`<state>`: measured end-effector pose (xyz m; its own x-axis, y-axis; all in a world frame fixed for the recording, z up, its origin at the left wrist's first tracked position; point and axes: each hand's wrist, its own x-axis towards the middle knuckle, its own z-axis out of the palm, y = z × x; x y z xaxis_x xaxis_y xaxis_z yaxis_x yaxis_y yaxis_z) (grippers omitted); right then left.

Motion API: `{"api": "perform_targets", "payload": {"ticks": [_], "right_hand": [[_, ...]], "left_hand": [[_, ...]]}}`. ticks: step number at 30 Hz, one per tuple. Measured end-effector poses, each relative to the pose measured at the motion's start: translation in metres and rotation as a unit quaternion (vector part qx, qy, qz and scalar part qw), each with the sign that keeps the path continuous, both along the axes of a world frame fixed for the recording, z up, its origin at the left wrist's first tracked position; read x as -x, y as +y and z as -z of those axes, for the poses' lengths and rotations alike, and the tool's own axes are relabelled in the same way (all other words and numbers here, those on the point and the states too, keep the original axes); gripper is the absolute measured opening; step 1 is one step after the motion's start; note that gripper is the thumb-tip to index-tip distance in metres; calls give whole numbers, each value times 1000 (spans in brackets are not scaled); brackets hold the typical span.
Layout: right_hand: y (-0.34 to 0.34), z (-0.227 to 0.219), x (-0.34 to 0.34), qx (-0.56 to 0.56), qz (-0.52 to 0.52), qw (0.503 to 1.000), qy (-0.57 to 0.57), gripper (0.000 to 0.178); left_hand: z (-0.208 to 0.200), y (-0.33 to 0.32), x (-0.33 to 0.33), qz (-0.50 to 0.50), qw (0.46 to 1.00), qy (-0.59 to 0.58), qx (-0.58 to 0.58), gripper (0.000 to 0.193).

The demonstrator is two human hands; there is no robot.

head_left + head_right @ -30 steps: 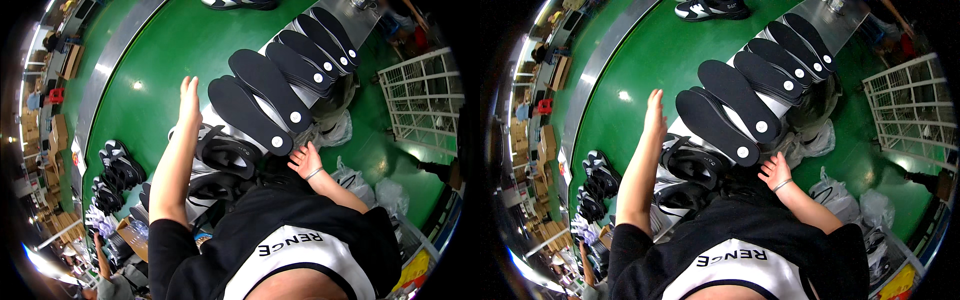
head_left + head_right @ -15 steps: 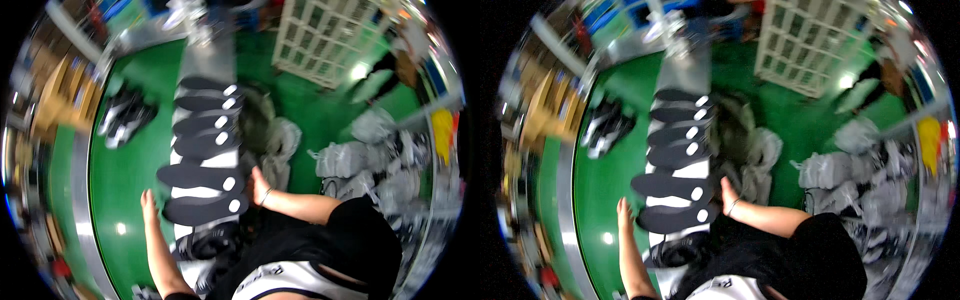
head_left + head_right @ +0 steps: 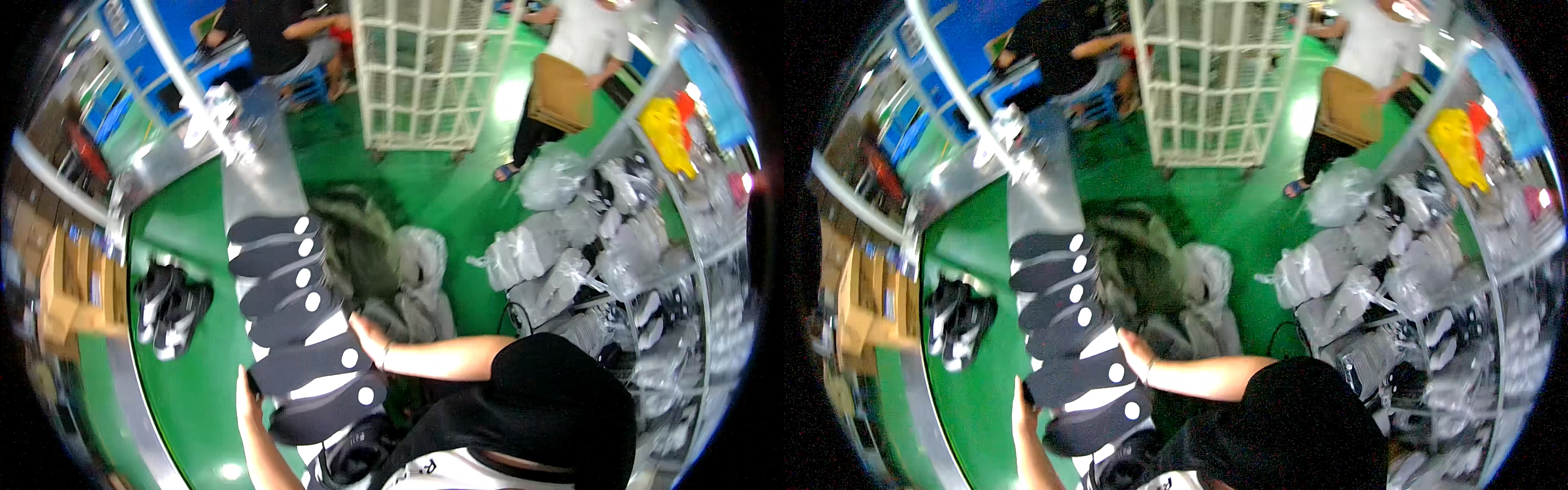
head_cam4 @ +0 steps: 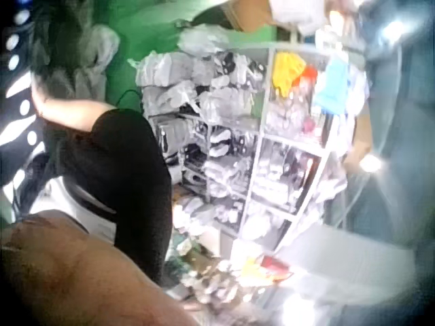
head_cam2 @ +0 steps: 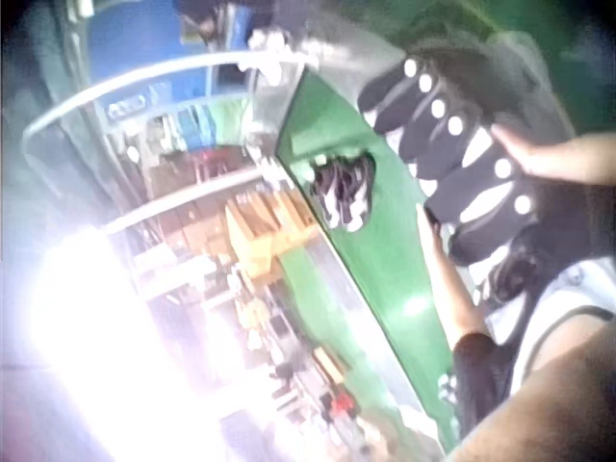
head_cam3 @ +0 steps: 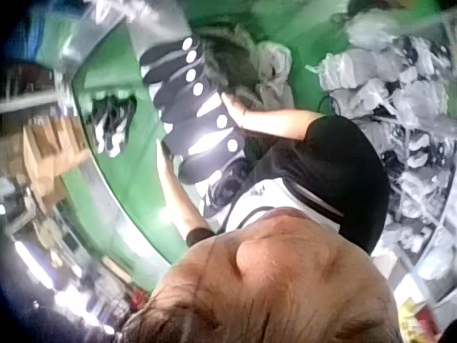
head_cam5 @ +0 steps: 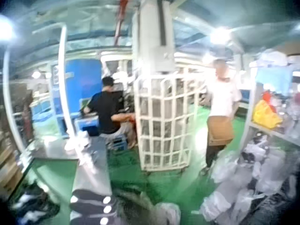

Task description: The person picks up insoles from a stack and inserts them into shoes on an assembly line.

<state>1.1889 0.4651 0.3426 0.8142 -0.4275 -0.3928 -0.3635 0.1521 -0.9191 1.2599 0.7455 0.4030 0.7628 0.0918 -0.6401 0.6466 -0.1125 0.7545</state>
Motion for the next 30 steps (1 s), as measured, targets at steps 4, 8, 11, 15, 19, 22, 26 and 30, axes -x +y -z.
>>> {"api": "perform_targets", "payload": {"ticks": [4,8,11,15,19,22,26,30], "right_hand": [[-20,-72,-22,-419,73,901,90,41],[-28,-57,-4,-287,73,950,97,63],[-17,-50,14,-272,35,957,92,65],[-20,-63,15,-276,17,958,82,64],[-25,-54,16,-290,4,954,80,59],[-35,-44,15,-342,11,935,89,57],[-48,-29,16,-406,-14,910,80,48],[-61,-10,14,-417,-56,903,91,40]], "left_hand": [[19,-9,-14,-38,975,-62,210,61],[9,-34,-15,-45,991,-52,112,80],[52,23,1,-60,990,-28,-122,87],[3,-14,2,16,965,3,-261,89],[-8,-19,8,16,995,-13,-100,81],[-25,-23,10,60,987,-25,-146,77],[-43,-21,12,56,998,25,22,65],[-49,-20,21,38,988,27,147,58]]}}
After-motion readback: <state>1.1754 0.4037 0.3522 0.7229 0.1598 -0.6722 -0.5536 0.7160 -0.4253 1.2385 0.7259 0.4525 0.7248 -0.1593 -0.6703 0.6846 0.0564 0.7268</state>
